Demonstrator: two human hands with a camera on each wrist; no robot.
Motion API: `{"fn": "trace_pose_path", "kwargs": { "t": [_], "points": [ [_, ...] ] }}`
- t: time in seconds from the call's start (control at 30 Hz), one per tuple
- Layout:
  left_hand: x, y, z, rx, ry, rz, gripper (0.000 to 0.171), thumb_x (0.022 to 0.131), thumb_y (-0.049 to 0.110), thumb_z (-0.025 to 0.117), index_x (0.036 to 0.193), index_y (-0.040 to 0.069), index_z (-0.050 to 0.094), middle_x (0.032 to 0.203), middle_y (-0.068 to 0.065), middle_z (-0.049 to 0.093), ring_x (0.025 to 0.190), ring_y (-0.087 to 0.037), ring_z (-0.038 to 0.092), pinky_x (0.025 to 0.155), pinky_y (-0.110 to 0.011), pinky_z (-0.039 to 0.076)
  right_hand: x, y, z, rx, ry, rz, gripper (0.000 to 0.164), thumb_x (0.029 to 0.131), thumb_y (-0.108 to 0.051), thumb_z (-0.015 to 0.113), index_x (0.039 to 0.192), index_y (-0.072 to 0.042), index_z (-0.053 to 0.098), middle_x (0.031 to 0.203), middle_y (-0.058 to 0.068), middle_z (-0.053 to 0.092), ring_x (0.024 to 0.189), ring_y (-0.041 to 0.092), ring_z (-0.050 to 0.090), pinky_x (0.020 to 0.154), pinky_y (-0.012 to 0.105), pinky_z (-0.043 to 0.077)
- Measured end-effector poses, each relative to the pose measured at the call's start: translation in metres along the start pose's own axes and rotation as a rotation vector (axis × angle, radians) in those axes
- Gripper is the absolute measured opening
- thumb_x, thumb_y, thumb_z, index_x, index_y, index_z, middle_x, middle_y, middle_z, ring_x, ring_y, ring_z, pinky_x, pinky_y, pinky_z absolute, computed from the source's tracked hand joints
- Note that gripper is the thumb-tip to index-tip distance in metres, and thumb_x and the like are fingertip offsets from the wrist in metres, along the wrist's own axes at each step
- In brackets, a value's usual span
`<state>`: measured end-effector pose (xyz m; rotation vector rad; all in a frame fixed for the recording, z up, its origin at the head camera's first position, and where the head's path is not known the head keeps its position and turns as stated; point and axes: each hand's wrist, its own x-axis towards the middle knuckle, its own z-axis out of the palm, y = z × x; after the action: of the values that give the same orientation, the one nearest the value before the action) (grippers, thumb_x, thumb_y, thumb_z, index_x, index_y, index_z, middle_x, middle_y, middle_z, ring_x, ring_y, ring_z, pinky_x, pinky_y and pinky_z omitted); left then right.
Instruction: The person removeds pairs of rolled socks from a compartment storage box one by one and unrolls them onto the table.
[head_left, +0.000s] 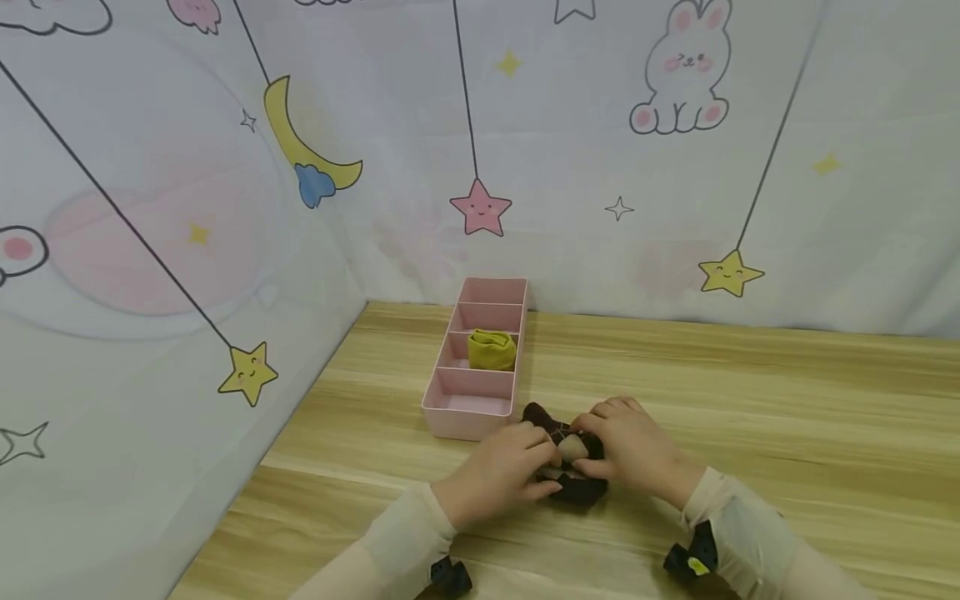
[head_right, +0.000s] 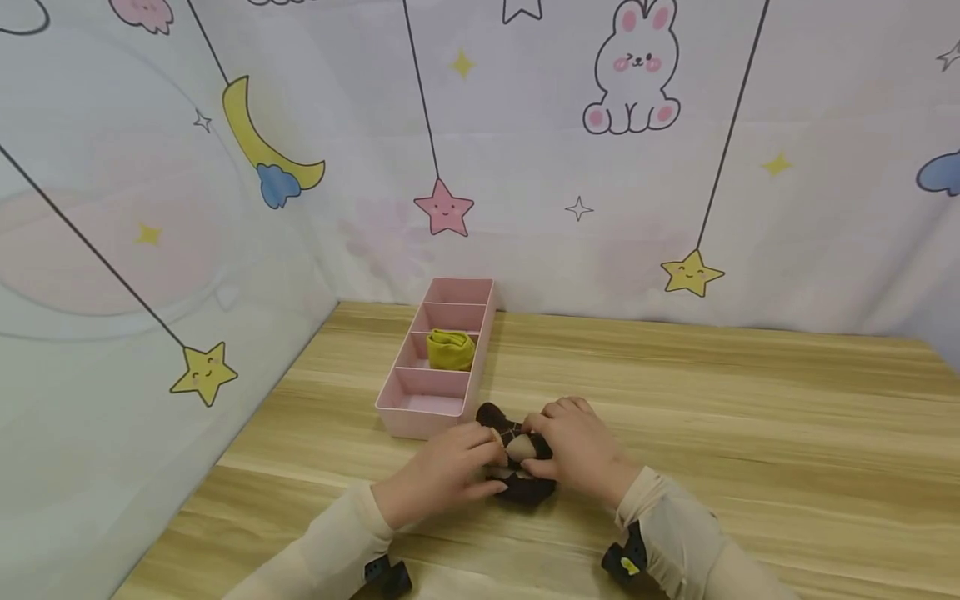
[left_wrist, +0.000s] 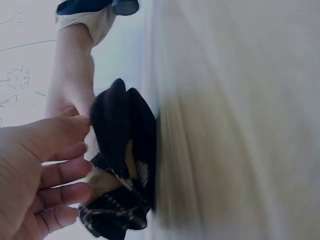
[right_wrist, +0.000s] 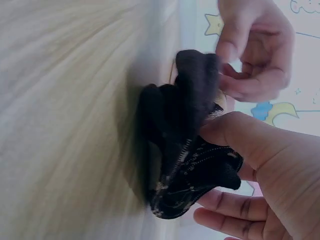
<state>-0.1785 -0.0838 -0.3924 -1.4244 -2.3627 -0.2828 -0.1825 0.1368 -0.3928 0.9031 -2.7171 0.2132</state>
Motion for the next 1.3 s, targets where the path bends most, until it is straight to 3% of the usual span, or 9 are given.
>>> {"fn": "trace_pose_path", "kwargs": {
  "t": [0.13, 0.33, 0.93, 1.2, 1.3],
  "points": [
    [-0.003, 0.002, 0.004, 0.013, -0.032, 0.034, 0.027, 0.079, 0.041, 0.076, 0.091, 0.019, 0.067, 0.088, 0.009, 0.061, 0.081, -0.005, 0.058, 0.075, -0.016, 0.047, 0.004, 0.002, -0.004, 0.014, -0.017, 0.009, 0.031, 0.077, -0.038, 0.076, 0.099, -0.017, 0.069, 0.090, 0.000, 0.069, 0.092, 0.025, 0.063, 0.092, 0.049, 0.045],
    [-0.004, 0.003, 0.007, 0.003, -0.114, 0.034, 0.024, 0.081, 0.040, 0.074, 0.095, 0.021, 0.071, 0.090, 0.009, 0.064, 0.084, -0.004, 0.059, 0.077, -0.016, 0.047, 0.009, 0.004, -0.010, 0.028, -0.053, 0.046, 0.029, 0.080, -0.036, 0.075, 0.100, -0.017, 0.069, 0.092, 0.001, 0.070, 0.095, 0.027, 0.064, 0.095, 0.052, 0.044],
    [-0.005, 0.008, 0.014, 0.010, -0.181, 0.051, 0.017, 0.084, 0.038, 0.072, 0.092, 0.023, 0.073, 0.091, 0.011, 0.064, 0.087, -0.004, 0.057, 0.079, -0.016, 0.045, 0.021, 0.011, -0.001, 0.018, 0.114, 0.113, 0.022, 0.078, -0.028, 0.079, 0.095, -0.016, 0.071, 0.097, 0.004, 0.066, 0.093, 0.026, 0.060, 0.088, 0.050, 0.047],
    [-0.007, 0.007, 0.015, -0.040, -0.189, -0.006, 0.019, 0.085, 0.040, 0.071, 0.097, 0.025, 0.071, 0.111, 0.005, 0.063, 0.104, -0.009, 0.057, 0.093, -0.022, 0.045, 0.024, 0.017, 0.007, 0.047, 0.171, 0.136, 0.021, 0.076, -0.022, 0.081, 0.094, -0.016, 0.071, 0.093, 0.003, 0.062, 0.085, 0.023, 0.055, 0.077, 0.044, 0.046],
    [-0.008, 0.006, 0.015, -0.047, -0.190, -0.004, 0.019, 0.085, 0.039, 0.071, 0.098, 0.024, 0.070, 0.111, 0.005, 0.065, 0.103, -0.009, 0.059, 0.092, -0.022, 0.046, 0.025, 0.019, 0.010, 0.043, 0.172, 0.137, 0.021, 0.077, -0.021, 0.080, 0.095, -0.015, 0.071, 0.090, 0.001, 0.062, 0.084, 0.021, 0.055, 0.075, 0.044, 0.046]
  ]
}}
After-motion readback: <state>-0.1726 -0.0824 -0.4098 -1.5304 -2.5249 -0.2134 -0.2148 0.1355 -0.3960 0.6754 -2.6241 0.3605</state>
